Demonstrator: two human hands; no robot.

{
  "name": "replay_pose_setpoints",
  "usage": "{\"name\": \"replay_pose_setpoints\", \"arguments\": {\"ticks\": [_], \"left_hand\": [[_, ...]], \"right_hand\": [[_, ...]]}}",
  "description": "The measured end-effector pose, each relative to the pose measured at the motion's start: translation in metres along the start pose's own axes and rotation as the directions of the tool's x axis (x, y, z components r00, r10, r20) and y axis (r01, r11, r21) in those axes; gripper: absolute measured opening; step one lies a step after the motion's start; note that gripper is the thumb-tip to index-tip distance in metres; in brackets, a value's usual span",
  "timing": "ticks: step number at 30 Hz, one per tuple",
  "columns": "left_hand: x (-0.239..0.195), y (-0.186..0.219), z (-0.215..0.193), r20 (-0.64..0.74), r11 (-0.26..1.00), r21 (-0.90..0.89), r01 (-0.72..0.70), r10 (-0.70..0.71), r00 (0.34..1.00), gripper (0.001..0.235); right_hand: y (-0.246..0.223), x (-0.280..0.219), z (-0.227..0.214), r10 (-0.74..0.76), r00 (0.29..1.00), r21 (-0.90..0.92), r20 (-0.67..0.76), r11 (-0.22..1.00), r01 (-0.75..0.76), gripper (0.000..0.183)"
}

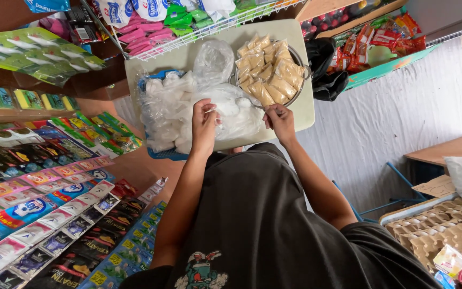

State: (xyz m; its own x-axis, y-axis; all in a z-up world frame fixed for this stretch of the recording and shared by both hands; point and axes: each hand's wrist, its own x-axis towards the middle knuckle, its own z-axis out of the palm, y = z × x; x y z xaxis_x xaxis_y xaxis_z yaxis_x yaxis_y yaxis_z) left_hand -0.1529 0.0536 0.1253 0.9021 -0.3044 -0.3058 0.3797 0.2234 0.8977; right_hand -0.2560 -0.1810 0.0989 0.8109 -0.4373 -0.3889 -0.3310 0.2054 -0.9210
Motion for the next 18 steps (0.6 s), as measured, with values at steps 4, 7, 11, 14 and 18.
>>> {"name": "replay_pose_setpoints", "arguments": {"ticks": [4, 7, 11, 14, 18], "left_hand": [[0.010, -0.001, 0.010, 0.031, 1.000, 0.029, 0.010, -0.011, 0.999, 0.033], [0.020, -0.020, 0.008, 0.051, 0.998, 0.012, 0.055, -0.056, 0.997, 0.032], [0.028, -0.027, 0.007, 0.108, 0.999, 0.020, 0.037, -0.039, 0.993, 0.032], [0.027, -0.012, 0.015, 0.139, 1.000, 0.025, -0.001, -0.002, 0.990, 0.035], [0.026, -0.007, 0.019, 0.205, 0.998, 0.024, -0.054, 0.048, 0.978, 0.038]], "right_hand": [[-0.047, -0.014, -0.003, -0.028, 1.000, 0.046, 0.011, 0.999, 0.028, 0.023], [-0.062, -0.019, -0.008, -0.031, 0.998, 0.057, 0.057, 0.998, 0.027, 0.026], [-0.073, -0.024, -0.003, 0.045, 0.992, 0.011, 0.118, 0.999, -0.047, 0.026], [-0.079, -0.028, 0.005, 0.090, 0.987, -0.014, 0.136, 0.996, -0.089, 0.023], [-0.071, -0.027, 0.013, 0.104, 0.981, -0.035, 0.161, 0.994, -0.099, 0.028]]}}
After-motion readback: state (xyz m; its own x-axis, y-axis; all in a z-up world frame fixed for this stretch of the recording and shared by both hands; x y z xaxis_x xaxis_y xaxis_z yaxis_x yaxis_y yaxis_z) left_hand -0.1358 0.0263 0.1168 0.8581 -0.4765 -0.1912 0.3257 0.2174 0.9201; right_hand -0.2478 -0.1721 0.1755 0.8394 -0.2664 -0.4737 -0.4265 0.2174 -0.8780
